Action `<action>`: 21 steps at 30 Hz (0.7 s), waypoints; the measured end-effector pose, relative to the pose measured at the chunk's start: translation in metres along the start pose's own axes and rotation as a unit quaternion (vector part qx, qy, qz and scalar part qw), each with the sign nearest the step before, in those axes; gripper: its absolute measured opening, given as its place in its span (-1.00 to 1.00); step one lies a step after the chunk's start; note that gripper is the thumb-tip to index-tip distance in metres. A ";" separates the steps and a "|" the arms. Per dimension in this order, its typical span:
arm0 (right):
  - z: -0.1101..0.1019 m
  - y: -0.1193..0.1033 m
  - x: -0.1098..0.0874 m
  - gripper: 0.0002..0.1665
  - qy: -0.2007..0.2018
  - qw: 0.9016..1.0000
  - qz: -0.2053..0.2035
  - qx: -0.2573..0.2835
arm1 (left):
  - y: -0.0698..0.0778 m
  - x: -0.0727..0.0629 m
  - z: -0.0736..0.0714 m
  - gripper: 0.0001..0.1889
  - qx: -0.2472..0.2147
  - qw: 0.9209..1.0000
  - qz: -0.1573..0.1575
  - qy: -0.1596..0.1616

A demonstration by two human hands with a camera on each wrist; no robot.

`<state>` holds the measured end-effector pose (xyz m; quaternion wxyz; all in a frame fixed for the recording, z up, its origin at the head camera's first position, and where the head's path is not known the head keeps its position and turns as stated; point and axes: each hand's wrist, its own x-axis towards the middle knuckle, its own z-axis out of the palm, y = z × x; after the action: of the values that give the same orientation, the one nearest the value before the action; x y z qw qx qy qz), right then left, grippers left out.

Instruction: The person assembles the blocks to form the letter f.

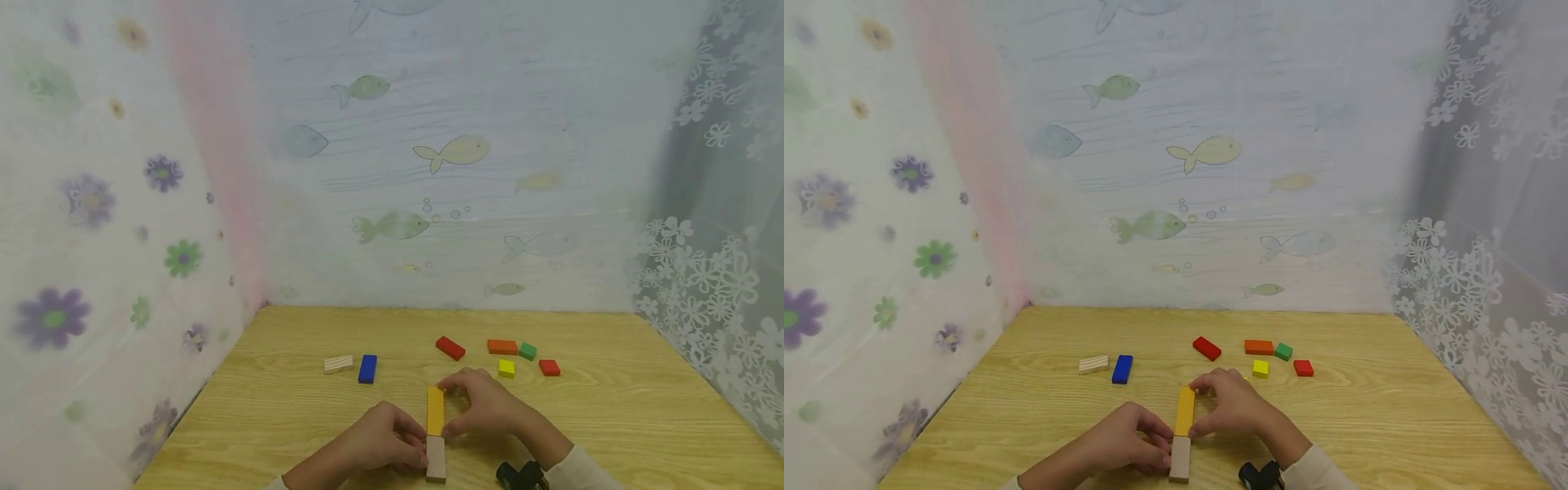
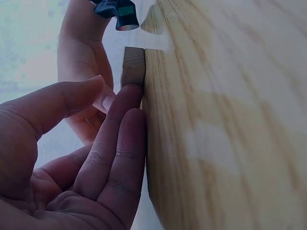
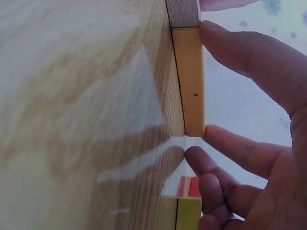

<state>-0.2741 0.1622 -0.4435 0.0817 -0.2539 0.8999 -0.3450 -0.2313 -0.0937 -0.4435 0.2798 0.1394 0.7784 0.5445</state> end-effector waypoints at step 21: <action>0.002 -0.001 0.001 -0.09 0.008 0.999 0.004 -0.033 | -0.002 0.001 0.002 -0.76 -0.020 1.000 0.007 -0.006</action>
<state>-0.2737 0.1601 -0.4448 0.0676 -0.2498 0.9126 -0.3165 -0.2307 -0.0930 -0.4460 0.2839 0.1425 0.7645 0.5609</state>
